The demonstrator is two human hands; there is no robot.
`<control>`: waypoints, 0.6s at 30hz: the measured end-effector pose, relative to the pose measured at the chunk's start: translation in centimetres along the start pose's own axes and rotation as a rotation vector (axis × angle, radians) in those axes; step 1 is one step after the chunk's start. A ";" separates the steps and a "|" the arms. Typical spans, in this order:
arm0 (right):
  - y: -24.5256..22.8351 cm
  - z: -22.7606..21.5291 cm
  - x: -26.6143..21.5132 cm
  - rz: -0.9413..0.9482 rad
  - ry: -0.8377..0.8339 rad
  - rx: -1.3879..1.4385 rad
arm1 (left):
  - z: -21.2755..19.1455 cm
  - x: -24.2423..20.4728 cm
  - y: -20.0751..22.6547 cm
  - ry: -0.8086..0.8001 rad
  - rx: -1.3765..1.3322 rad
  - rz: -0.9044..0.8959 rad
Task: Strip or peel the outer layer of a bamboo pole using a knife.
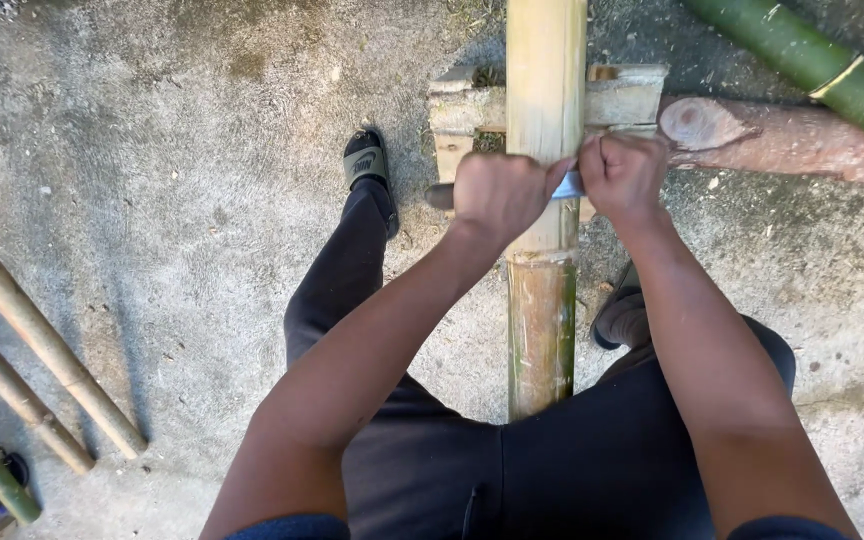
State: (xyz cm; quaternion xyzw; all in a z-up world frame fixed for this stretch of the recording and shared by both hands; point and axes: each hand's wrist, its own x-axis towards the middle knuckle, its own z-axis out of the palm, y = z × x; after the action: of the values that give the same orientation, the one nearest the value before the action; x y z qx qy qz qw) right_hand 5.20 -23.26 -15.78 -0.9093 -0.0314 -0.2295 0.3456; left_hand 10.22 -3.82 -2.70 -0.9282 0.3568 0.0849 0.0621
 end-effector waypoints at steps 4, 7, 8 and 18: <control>-2.1 -1.2 0.2 0.038 0.005 -0.018 | -0.2 -1.0 0.2 0.141 -0.119 -0.047; -1.7 -0.8 0.4 0.025 -0.001 -0.019 | 0.1 -0.3 0.1 0.005 -0.087 -0.029; -1.8 -0.9 0.9 0.030 0.028 -0.017 | 0.2 0.2 0.0 -0.014 -0.111 -0.051; -2.2 -1.4 1.2 0.019 0.038 -0.003 | -0.2 -0.4 0.4 0.058 -0.051 -0.041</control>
State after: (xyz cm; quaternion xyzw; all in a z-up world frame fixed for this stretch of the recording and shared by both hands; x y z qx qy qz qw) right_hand 5.21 -22.58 -12.98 -0.9056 -0.0157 -0.2435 0.3469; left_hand 9.67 -3.90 -2.48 -0.9388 0.3369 0.0659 0.0297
